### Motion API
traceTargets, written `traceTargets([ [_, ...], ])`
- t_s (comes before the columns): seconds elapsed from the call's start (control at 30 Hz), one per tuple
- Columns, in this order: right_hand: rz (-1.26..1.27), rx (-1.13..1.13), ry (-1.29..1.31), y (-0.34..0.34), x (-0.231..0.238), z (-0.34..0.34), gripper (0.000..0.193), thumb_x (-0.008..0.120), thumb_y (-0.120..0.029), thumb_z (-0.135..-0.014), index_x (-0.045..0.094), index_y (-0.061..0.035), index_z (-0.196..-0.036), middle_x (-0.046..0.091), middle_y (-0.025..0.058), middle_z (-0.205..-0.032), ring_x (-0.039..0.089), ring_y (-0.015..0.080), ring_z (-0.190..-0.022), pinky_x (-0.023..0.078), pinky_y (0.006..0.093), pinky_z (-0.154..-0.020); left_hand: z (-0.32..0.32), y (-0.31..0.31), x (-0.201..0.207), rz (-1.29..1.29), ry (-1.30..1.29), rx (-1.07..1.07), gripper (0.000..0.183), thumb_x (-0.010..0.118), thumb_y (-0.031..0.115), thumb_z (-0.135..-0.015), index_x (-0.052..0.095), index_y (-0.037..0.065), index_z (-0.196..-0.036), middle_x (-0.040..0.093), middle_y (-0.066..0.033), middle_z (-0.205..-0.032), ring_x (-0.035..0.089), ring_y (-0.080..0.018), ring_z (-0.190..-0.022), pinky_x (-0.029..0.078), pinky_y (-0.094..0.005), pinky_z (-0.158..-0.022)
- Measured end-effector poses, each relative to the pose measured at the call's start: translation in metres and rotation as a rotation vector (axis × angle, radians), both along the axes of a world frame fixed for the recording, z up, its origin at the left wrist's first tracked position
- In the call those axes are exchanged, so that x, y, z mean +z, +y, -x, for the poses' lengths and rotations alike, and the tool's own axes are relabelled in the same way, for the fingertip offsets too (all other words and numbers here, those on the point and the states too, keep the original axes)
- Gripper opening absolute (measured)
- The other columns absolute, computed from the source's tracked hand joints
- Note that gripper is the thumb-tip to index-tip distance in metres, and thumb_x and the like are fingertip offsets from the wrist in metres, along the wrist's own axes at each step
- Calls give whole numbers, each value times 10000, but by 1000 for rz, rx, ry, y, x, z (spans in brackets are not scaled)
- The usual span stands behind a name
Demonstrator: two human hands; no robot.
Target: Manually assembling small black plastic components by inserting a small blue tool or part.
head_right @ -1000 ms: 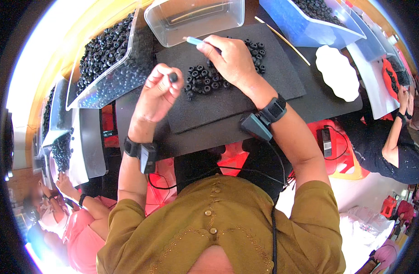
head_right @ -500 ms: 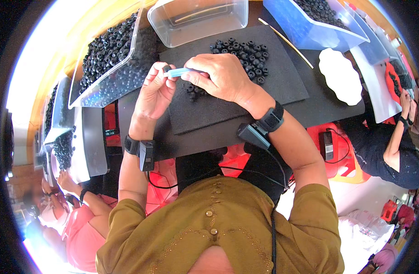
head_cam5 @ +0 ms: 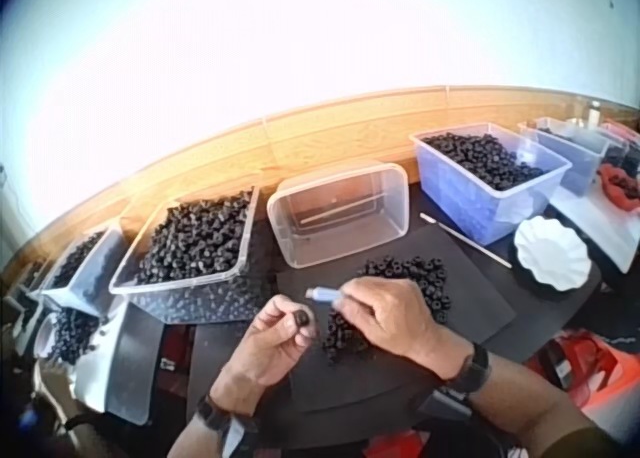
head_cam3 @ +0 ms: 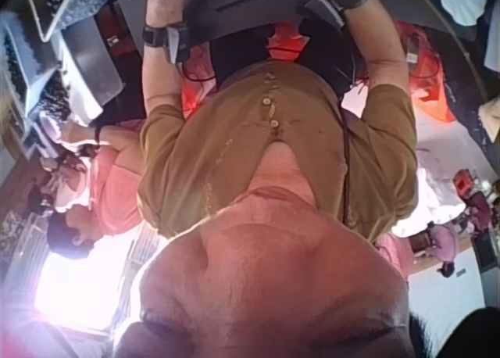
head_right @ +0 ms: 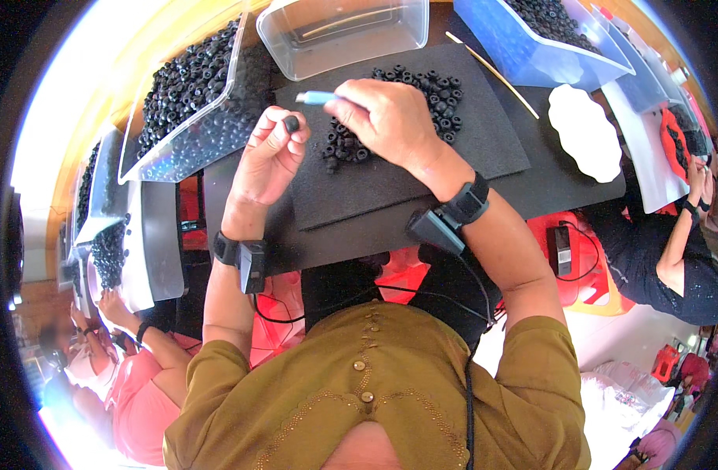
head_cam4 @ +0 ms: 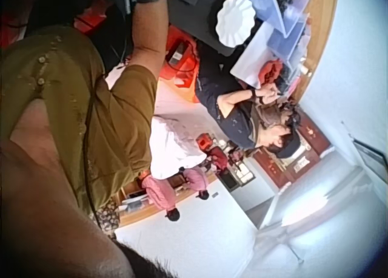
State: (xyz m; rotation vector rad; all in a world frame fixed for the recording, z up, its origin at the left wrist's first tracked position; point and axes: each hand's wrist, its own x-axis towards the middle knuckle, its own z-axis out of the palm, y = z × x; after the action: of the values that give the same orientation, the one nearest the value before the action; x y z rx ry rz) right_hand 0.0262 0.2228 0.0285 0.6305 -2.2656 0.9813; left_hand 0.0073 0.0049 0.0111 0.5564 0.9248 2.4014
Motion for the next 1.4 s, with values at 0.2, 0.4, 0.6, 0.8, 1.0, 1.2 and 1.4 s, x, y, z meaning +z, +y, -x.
traceTargets([
  [0.2,99,-40,45,4,-4,8,222,650,-270,-904,636,-48,-896,607,133,-722,613,327,-638,463,396,-558,-16,-5,36,311,348,15,108,664,10,-895,638,30,-997,672,-77,-958,655,-129,-813,545,-248,-723],
  [0.4,92,-60,-14,8,1,0,235,630,-274,-921,644,-40,-915,577,132,-681,579,316,-593,443,389,-545,17,-78,104,1012,788,1027,135,691,0,-847,714,70,-960,706,-8,-877,647,-83,-783,514,-219,-703],
  [0.6,59,-59,-30,3,2,2,244,619,-290,-928,647,-48,-905,569,123,-666,573,312,-576,436,389,-534,34,-110,108,1406,1327,1434,221,723,26,-793,724,112,-996,679,-90,-1130,625,-221,-1082,519,-295,-847],
  [0.8,101,-100,9,6,-1,3,241,617,-281,-938,657,-44,-917,619,121,-701,607,293,-593,457,368,-548,-28,-1,56,1054,1232,633,183,712,-64,-723,685,24,-880,658,-119,-891,643,-290,-873,522,-360,-760],
  [1.0,123,-77,-80,2,2,-2,220,621,-257,-933,656,-41,-913,621,132,-716,605,304,-603,459,374,-553,-32,7,12,1163,1259,506,198,720,55,-774,651,25,-957,622,-128,-917,625,-326,-871,512,-394,-748],
  [1.2,97,-70,-41,1,-2,2,200,631,-246,-921,644,-46,-910,574,122,-680,572,294,-570,443,375,-533,-37,10,13,1203,1106,449,246,753,78,-760,638,33,-972,603,-122,-942,619,-304,-861,514,-375,-745],
  [1.4,65,-76,-9,2,-5,4,211,642,-254,-912,626,-44,-889,536,114,-648,548,291,-547,430,384,-518,-34,10,8,1246,1081,450,261,754,34,-751,626,27,-979,604,-107,-891,635,-265,-813,522,-346,-720],
])
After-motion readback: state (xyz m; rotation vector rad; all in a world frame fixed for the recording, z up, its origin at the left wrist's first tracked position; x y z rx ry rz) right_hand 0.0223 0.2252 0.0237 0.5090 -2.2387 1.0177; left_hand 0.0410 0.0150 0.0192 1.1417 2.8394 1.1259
